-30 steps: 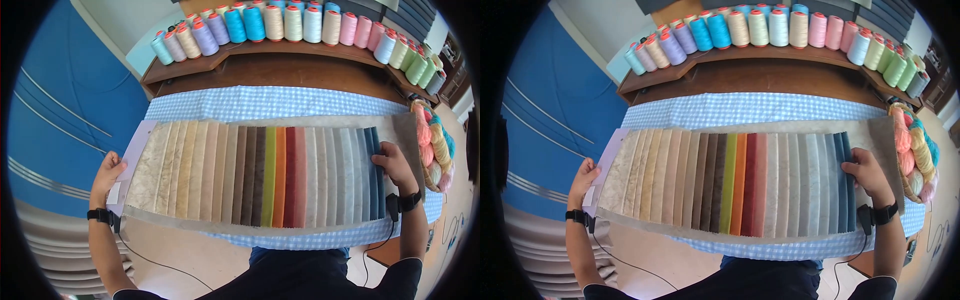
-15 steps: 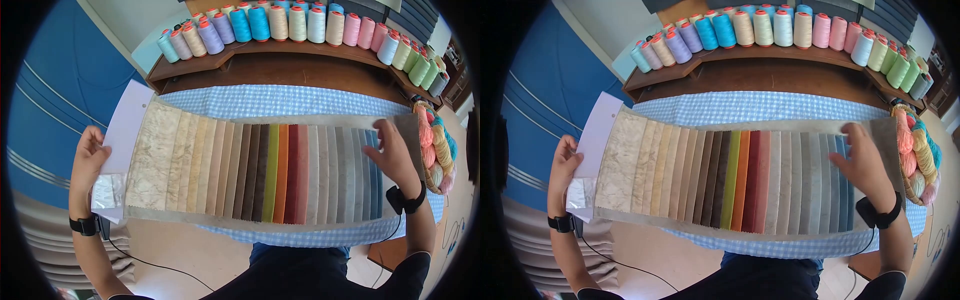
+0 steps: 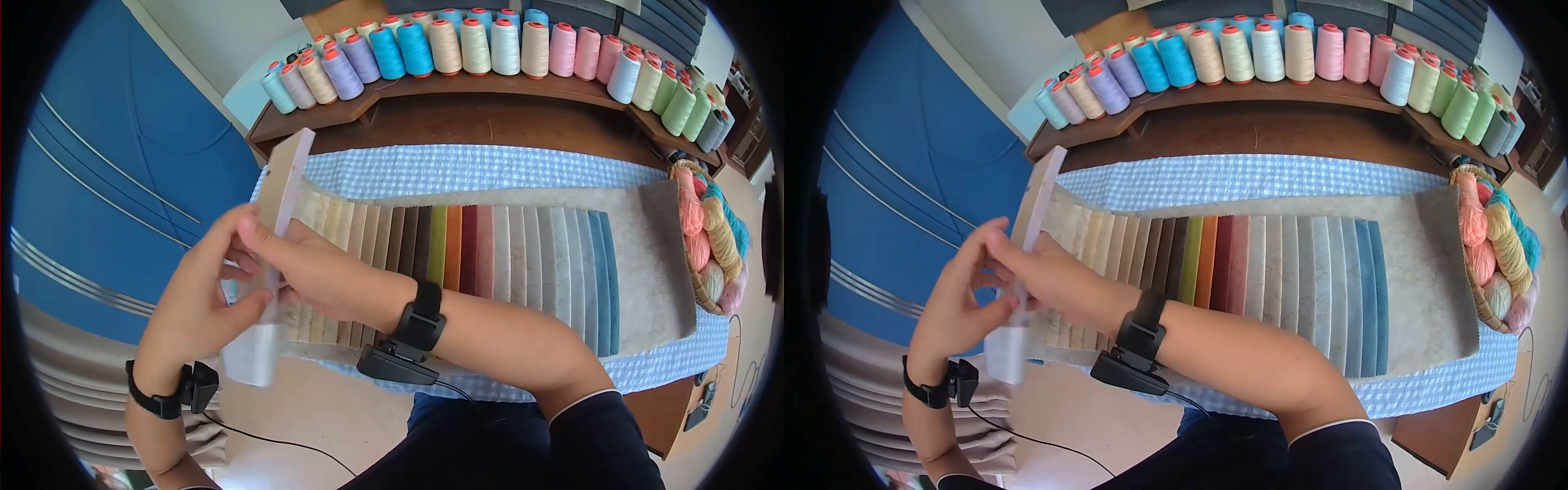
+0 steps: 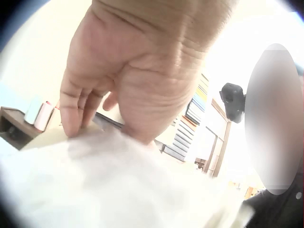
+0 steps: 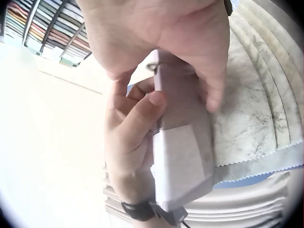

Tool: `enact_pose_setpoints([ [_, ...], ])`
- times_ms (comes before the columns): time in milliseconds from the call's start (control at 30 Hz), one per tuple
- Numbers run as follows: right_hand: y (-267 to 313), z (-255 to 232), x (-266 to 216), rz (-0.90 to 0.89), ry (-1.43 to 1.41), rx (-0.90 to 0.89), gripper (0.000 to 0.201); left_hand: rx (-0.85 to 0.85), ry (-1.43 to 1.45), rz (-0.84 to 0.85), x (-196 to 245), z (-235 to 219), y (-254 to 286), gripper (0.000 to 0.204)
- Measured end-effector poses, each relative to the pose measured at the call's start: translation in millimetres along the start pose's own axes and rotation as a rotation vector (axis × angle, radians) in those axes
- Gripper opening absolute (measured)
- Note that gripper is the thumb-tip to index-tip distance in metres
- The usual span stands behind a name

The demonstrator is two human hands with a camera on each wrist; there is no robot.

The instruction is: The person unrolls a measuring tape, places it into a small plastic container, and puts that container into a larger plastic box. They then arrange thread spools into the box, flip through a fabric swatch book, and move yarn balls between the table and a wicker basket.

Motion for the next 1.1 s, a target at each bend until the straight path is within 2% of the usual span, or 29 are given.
enact_pose_setpoints([
  [33, 3, -3, 2, 0.014, -0.061, 0.014, 0.074, -0.068, 0.145, 0.05, -7, 4, -1, 0.076],
  [67, 6, -7, 4, 0.027, -0.121, 0.03, 0.066, -0.072, 0.236, 0.005, -15, 1, -3, 0.07],
  [100, 8, -12, 5, 0.019, -0.12, 0.035, 0.066, -0.078, 0.233, 0.012, -26, 0, -4, 0.07],
  [167, 12, -24, 11, -0.012, -0.276, 0.118, 0.053, 0.068, 0.212, -0.119, -58, -2, -7, 0.065],
  [200, 12, -27, 15, -0.014, -0.276, 0.122, 0.053, 0.065, 0.213, -0.117, -64, 4, -10, 0.065],
  [267, 12, -34, 20, -0.059, -0.354, 0.121, 0.054, -0.11, 0.663, -0.263, -78, 21, -14, 0.053],
  [300, 13, -31, 21, -0.06, -0.356, 0.122, 0.054, -0.111, 0.662, -0.264, -84, 26, -16, 0.053],
  [367, 15, -25, 30, 0.08, -0.198, 0.186, 0.056, -0.178, 0.875, -0.252, -91, 36, -16, 0.046],
  [400, 12, -27, 36, 0.084, -0.204, 0.186, 0.056, -0.179, 0.875, -0.26, -91, 39, -17, 0.046],
  [467, 5, -35, 46, 0.191, 0.033, 0.173, 0.058, -0.107, 0.825, -0.272, -88, 42, -23, 0.04],
  [500, 5, -38, 44, 0.192, 0.03, 0.174, 0.058, -0.108, 0.825, -0.274, -91, 42, -23, 0.04],
  [567, 9, -46, 43, 0.349, 0.285, 0.156, 0.053, -0.051, 0.769, -0.27, -99, 39, -24, 0.039],
  [600, 12, -48, 45, 0.352, 0.285, 0.156, 0.053, -0.052, 0.771, -0.271, -99, 38, -24, 0.039],
  [667, 16, -54, 35, 0.121, 0.875, 0.341, 0.045, -0.033, 0.777, -0.306, -98, 32, -24, 0.036],
  [700, 15, -55, 41, 0.123, 0.874, 0.341, 0.045, -0.033, 0.777, -0.308, -97, 31, -24, 0.036],
  [767, 12, -52, 34, -0.337, 0.827, 0.402, 0.043, -0.051, 0.696, -0.348, -96, 28, -24, 0.036],
  [800, 12, -49, 33, -0.336, 0.826, 0.403, 0.043, -0.051, 0.696, -0.349, -93, 27, -24, 0.036],
  [867, 8, -45, 39, -0.129, 0.64, 0.29, 0.054, -0.127, 0.675, -0.28, -85, 28, -25, 0.039],
  [900, 10, -42, 32, -0.128, 0.641, 0.288, 0.054, -0.125, 0.677, -0.28, -84, 28, -24, 0.039],
  [967, 12, -39, 22, 0.063, 0.723, 0.231, 0.068, -0.179, 0.564, -0.22, -79, 27, -24, 0.042],
  [1100, 11, -37, 14, 0.035, 0.648, 0.214, 0.082, -0.179, 0.678, -0.246, -83, 35, -23, 0.056],
])
Point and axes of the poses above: each hand's wrist, its own y-axis away from the middle knuckle, its own z-axis out of the palm, x = y × z, the point moved 4 cm from there along -y, towards the middle knuckle, and after that the axes turned 4 degrees about -x, right-handed, at the moved point
